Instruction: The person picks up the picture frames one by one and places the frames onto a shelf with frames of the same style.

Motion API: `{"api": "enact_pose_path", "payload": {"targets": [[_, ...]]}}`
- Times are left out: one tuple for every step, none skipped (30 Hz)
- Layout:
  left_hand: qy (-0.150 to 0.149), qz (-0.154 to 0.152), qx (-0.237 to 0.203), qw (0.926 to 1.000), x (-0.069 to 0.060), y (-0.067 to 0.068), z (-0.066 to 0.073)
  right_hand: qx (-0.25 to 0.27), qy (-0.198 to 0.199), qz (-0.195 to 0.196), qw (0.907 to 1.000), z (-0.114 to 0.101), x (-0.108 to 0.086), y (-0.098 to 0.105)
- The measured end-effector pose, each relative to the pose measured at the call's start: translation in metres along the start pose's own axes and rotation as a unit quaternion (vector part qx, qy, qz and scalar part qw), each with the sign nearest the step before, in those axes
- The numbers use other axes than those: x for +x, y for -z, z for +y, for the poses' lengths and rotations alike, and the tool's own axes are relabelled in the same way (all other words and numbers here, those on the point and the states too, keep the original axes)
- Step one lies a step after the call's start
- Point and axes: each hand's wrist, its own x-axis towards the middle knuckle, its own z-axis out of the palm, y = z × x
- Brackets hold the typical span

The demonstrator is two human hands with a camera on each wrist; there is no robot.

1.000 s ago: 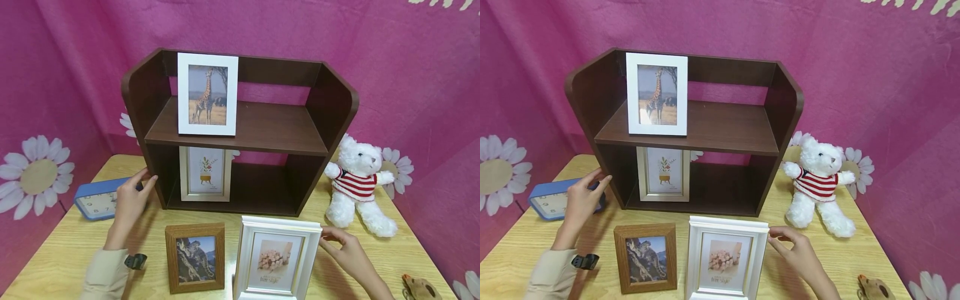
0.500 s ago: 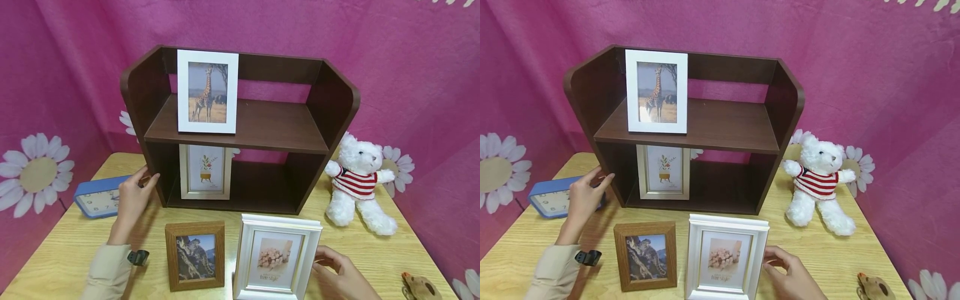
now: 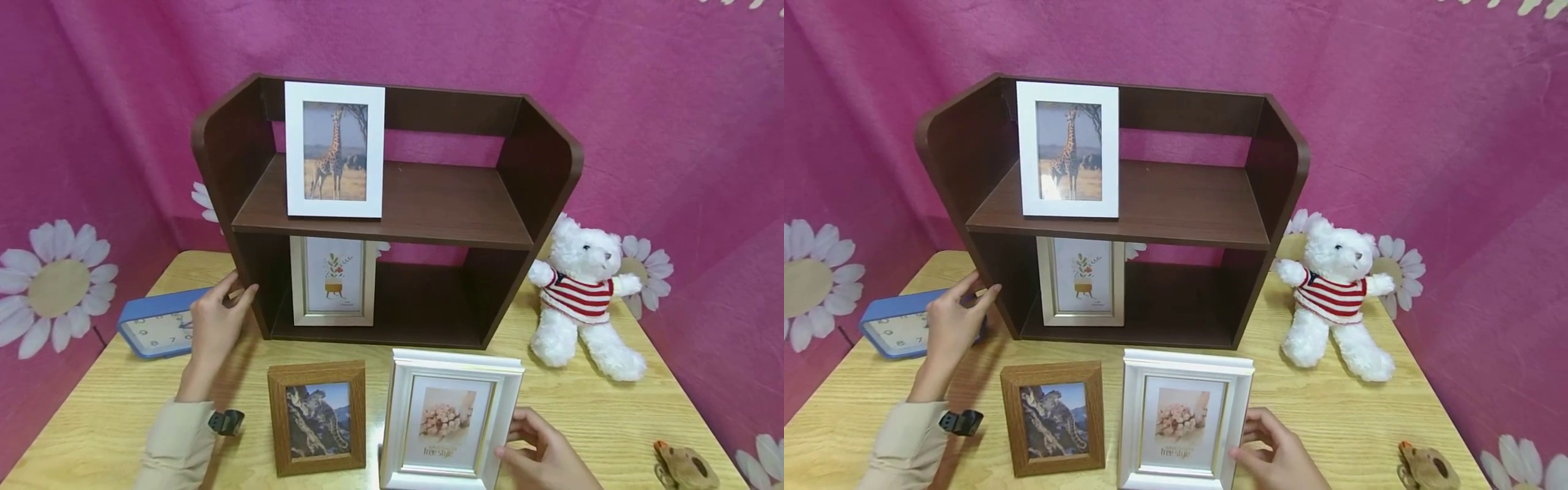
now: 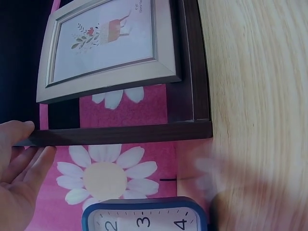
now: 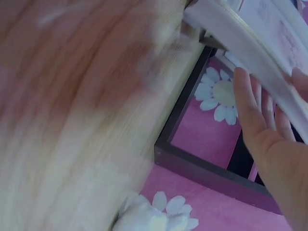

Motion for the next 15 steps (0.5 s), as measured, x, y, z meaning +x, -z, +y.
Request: {"api": "enact_pose_path", "payload": {"targets": [[0.001, 0.002, 0.001, 1.0, 0.0, 0.0, 0.0, 0.001, -0.001, 0.005, 1.0, 0.0, 0.0, -0.001], [0.002, 0.004, 0.002, 1.0, 0.0, 0.001, 0.0, 0.002, 0.002, 0.008, 1.0, 0.001, 0.0, -0.002], [0.002, 0.006, 0.003, 1.0, 0.0, 0.001, -0.001, 0.005, 0.003, 0.011, 0.9999, 0.001, -0.001, -0.003], [0.002, 0.008, 0.005, 1.0, -0.001, 0.001, -0.001, 0.009, 0.003, 0.014, 0.9999, 0.002, -0.001, -0.004], [0.003, 0.01, 0.007, 0.9999, -0.001, 0.001, -0.001, 0.014, 0.001, 0.016, 0.9998, 0.002, -0.002, -0.005], [0.001, 0.01, 0.006, 0.9999, -0.001, 0.001, -0.001, 0.015, -0.002, 0.02, 0.9997, 0.003, -0.002, -0.006], [-0.001, 0.01, 0.007, 0.9999, -0.001, 0.001, -0.001, 0.015, -0.006, 0.026, 0.9995, 0.003, -0.003, -0.007], [-0.004, 0.01, 0.008, 0.9999, -0.001, 0.0, -0.001, 0.015, -0.008, 0.032, 0.9994, 0.003, -0.003, -0.008], [-0.006, 0.009, 0.008, 0.9999, -0.001, 0.0, -0.001, 0.014, -0.014, 0.039, 0.9991, 0.003, -0.004, -0.01], [-0.008, 0.008, 0.009, 0.9999, 0.0, 0.0, 0.0, 0.013, -0.017, 0.046, 0.9987, 0.003, -0.005, -0.011], [-0.01, 0.007, 0.008, 0.9999, 0.0, 0.0, 0.0, 0.01, -0.016, 0.053, 0.9984, 0.003, -0.005, -0.012], [-0.011, 0.006, 0.007, 0.9999, 0.0, 0.0, 0.0, 0.006, -0.015, 0.061, 0.998, 0.003, -0.006, -0.014], [-0.011, 0.007, 0.006, 0.9999, 0.0, 0.0, 0.001, 0.003, -0.014, 0.068, 0.9976, 0.003, -0.006, -0.015], [-0.011, 0.007, 0.005, 0.9999, 0.0, 0.0, 0.001, -0.001, -0.013, 0.077, 0.997, 0.003, -0.006, -0.017], [-0.012, 0.008, 0.005, 0.9999, 0.0, -0.001, 0.001, -0.005, -0.013, 0.084, 0.9963, 0.003, -0.007, -0.018]]}}
